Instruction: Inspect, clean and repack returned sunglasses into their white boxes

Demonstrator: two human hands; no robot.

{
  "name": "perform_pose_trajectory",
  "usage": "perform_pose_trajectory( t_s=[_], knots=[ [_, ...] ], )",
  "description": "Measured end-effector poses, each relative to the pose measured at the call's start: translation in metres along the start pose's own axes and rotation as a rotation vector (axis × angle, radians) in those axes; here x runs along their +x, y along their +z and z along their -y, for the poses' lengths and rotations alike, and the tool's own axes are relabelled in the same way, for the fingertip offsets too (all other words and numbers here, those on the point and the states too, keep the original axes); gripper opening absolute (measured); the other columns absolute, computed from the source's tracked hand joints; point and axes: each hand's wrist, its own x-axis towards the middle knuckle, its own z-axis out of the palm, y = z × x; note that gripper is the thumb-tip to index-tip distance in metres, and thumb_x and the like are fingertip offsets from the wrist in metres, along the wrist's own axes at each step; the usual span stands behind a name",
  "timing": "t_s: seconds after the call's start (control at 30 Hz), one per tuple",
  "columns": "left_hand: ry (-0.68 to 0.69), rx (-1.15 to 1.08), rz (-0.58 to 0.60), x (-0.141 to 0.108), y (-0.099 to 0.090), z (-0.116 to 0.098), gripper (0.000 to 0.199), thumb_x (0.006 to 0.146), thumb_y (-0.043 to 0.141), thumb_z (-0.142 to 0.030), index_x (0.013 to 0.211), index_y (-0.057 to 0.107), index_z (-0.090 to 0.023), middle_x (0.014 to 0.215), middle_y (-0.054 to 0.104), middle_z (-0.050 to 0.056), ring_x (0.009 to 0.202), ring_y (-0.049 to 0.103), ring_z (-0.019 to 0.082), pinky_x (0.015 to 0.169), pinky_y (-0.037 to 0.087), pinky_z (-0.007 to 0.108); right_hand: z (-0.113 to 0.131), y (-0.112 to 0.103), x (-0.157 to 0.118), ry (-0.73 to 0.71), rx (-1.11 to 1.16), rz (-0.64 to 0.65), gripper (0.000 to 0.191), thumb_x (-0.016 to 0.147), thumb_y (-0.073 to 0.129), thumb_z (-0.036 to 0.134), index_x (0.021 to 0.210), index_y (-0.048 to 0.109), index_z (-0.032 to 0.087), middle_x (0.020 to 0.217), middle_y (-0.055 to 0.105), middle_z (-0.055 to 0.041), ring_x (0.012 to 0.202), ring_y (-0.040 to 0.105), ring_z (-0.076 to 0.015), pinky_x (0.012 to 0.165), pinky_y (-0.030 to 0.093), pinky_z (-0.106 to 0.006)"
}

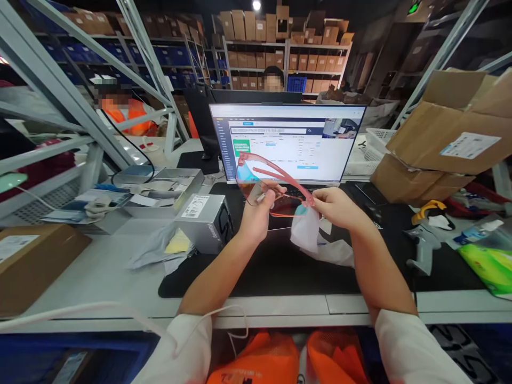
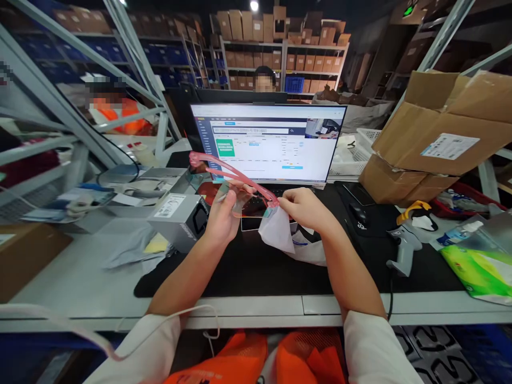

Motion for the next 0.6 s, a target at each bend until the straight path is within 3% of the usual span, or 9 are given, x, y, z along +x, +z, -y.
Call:
perform_pose_trajectory(
  t_s=[0.13, 0.3, 0.4, 0.47, 0.6],
  knots=[
    [0.029, 0.106, -0.003, 0.003, -0.009, -0.004, 0.035, 0.076, 0.087, -0.048, 0.094, 0.072, -0.023, 0.089, 0.070, 0.001, 0.094, 0.066, 0.018, 0.091, 0.050, 0.029, -0.003, 0.005, -0.001, -0.049, 0.119, -0.009, 0.041, 0.094, 0.052, 0.049, 0.065, 0.052, 0.020, 0.064, 0.057, 0.0006, 0.061, 0.050, -0.0143, 0.058, 0.035, -0.028],
    [0.081, 0.332, 0.009, 0.006, -0.016, -0.005, 0.030, 0.078, 0.087, -0.041, 0.094, 0.072, -0.021, 0.094, 0.071, 0.003, 0.090, 0.067, 0.017, 0.087, 0.050, 0.028, -0.017, 0.007, -0.010, -0.147, 0.178, 0.072, 0.027, 0.095, 0.053, 0.040, 0.080, 0.060, 0.019, 0.076, 0.062, -0.0002, 0.071, 0.054, -0.0155, 0.065, 0.040, -0.027],
    [0.057, 0.311, 0.016, 0.007, -0.016, -0.003, 0.031, 0.076, 0.088, -0.041, 0.094, 0.073, -0.021, 0.096, 0.073, 0.004, 0.093, 0.068, 0.019, 0.090, 0.050, 0.030, -0.018, 0.006, -0.012, -0.181, 0.179, 0.073, 0.021, 0.094, 0.055, 0.035, 0.080, 0.060, 0.020, 0.076, 0.061, -0.0001, 0.071, 0.053, -0.0156, 0.065, 0.040, -0.027],
    [-0.021, 0.229, 0.022, 0.008, -0.015, -0.001, 0.033, 0.074, 0.089, -0.042, 0.091, 0.071, -0.020, 0.098, 0.073, 0.005, 0.097, 0.069, 0.021, 0.094, 0.050, 0.032, -0.017, 0.006, -0.011, -0.226, 0.178, 0.081, 0.018, 0.091, 0.056, 0.031, 0.076, 0.056, 0.020, 0.076, 0.060, -0.0003, 0.073, 0.053, -0.0163, 0.068, 0.041, -0.028],
    [-0.310, 0.062, 0.071, 0.010, -0.013, 0.003, 0.035, 0.074, 0.087, -0.043, 0.084, 0.065, -0.019, 0.101, 0.076, 0.007, 0.099, 0.073, 0.023, 0.092, 0.053, 0.035, -0.016, 0.006, -0.008, -0.347, 0.220, 0.134, 0.014, 0.086, 0.056, 0.024, 0.073, 0.054, 0.021, 0.085, 0.063, -0.0022, 0.080, 0.057, -0.0178, 0.076, 0.044, -0.030]
  ],
)
